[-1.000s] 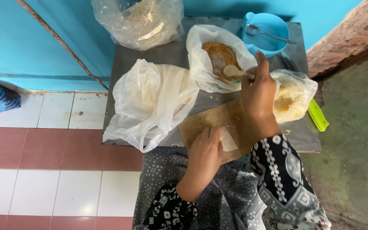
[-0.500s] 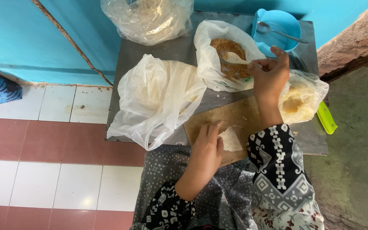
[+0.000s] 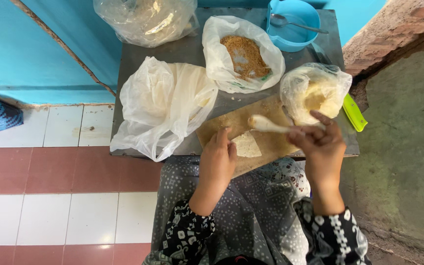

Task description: The person sits at a small table and folds filled pastry wrappers. They scoop filling from a plastic bag with a spoon onto a square wrapper on a cutting board, fold the wrapper over the filling and press the edges closed, then place the finished parcel on a growing stack of folded wrappers.

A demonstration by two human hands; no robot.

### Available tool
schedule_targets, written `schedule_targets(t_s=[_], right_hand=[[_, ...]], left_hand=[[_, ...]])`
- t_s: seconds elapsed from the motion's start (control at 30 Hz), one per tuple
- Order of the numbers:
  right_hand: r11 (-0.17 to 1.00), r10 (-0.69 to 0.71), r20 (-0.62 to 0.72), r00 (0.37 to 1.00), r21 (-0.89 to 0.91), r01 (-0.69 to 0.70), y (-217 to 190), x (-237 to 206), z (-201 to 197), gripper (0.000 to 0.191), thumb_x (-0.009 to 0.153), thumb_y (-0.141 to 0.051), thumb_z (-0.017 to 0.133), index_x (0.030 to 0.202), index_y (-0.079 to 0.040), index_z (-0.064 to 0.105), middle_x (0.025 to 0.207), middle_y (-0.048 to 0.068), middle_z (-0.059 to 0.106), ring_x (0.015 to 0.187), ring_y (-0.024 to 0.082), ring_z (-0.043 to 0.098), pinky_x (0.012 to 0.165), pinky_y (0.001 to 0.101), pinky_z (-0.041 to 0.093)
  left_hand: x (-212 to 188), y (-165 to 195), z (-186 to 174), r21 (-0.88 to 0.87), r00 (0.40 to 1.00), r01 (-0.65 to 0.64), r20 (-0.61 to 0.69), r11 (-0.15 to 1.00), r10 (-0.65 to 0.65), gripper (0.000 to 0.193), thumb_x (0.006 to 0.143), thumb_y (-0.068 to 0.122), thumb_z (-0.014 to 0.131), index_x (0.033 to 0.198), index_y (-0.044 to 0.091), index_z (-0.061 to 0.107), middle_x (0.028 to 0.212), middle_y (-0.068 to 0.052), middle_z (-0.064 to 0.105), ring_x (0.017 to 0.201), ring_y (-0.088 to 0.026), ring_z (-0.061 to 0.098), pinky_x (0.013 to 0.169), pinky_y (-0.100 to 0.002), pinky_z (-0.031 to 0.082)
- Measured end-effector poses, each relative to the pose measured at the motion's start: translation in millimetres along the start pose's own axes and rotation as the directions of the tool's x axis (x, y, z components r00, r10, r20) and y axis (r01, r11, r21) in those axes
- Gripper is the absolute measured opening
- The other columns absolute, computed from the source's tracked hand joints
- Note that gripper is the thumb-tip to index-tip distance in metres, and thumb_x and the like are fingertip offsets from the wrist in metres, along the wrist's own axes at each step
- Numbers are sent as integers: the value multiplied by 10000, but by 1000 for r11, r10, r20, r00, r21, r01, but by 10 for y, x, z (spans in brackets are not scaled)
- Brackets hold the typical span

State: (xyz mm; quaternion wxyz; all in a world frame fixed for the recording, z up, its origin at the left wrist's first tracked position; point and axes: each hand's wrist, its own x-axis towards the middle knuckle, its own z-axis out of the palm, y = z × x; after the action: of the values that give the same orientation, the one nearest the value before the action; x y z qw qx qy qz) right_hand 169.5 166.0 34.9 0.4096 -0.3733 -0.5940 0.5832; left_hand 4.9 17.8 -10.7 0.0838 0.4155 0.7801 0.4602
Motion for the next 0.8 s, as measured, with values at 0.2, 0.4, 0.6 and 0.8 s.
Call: schedule_targets(t_s=[0.2, 0.4, 0.6, 0.8], right_hand=[[975, -67, 72, 995, -206, 81, -44, -483, 63, 617, 872, 90, 731, 1423, 82, 455, 1064, 179, 731, 970, 182, 726, 844, 290, 607], [693, -318, 224, 922, -608, 386, -76, -691, 190, 559, 889, 55, 751, 1391, 73, 505, 1052, 159, 765, 941, 208, 765, 762, 310, 631], [310, -487, 521, 702, -648, 696, -69, -782, 201, 524, 912, 33, 765, 1374, 58, 518, 1000, 185, 757, 796, 297, 747, 662, 374, 583], [81, -505, 753, 422, -446, 891, -42, -783, 64, 577, 818, 57, 655, 1362, 88, 466, 1153, 243, 720, 1039, 376, 741, 828, 413, 609]], left_hand=[[-73, -10, 55, -136, 998, 67, -7, 988, -68, 418, 908, 10, 677, 1311, 23, 565, 987, -131, 670, 825, -281, 707, 721, -376, 573], [-114, -44, 80, -292, 997, 73, 17, 953, -71, 527, 890, -46, 659, 1392, 11, 509, 1045, -128, 655, 875, -231, 706, 767, -328, 599], [-147, -38, 83, -362, 995, 101, 38, 927, -93, 590, 911, -52, 637, 1467, 16, 451, 1102, -127, 708, 892, -220, 728, 777, -320, 603], [-164, -35, 99, -373, 999, 46, 4, 927, -48, 609, 931, -44, 631, 1500, 33, 426, 1105, -123, 724, 922, -229, 743, 790, -324, 609]])
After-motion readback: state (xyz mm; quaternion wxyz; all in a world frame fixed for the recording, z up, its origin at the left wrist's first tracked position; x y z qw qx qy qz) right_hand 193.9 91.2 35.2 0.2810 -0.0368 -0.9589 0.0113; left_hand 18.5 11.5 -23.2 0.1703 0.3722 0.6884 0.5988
